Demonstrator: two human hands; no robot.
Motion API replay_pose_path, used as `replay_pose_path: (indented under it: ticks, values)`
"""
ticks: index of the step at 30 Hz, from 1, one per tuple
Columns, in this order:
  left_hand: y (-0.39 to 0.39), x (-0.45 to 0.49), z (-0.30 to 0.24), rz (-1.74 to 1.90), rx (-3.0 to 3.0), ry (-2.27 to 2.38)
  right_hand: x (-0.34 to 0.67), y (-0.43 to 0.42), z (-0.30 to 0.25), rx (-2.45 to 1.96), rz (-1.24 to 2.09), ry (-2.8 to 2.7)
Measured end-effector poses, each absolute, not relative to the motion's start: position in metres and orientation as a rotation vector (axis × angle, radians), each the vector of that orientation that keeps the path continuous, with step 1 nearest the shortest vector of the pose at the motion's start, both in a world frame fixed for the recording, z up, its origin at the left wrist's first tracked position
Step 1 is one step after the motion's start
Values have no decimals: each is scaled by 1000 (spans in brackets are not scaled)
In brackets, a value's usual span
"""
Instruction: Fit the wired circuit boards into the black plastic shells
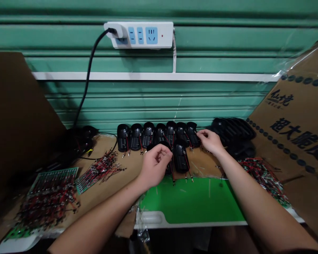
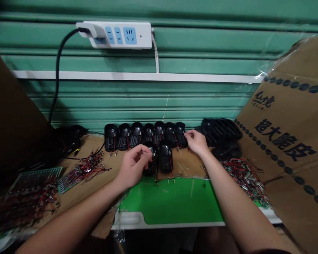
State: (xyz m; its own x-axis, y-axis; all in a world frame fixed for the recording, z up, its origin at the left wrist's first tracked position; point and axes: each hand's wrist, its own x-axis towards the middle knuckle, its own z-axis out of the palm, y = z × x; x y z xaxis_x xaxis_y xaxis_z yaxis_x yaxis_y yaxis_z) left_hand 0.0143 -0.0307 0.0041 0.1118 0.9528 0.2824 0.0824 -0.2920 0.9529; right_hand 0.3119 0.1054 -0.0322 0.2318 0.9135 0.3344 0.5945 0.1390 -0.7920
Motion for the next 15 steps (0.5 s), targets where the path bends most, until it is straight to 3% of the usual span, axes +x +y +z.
replay_pose_path:
  ticks: [8,10,15]
  values:
    - [-13,-19,29,1475,1869,1378,311,104,-35,-1595,453,-1459]
    - [-10,-37,47,1331,1963,1538,312,104,-36,-1596,461,-1456]
    - [-27,-91,86,584,2120,1858,311,102,-36,-1605,451,-1448]
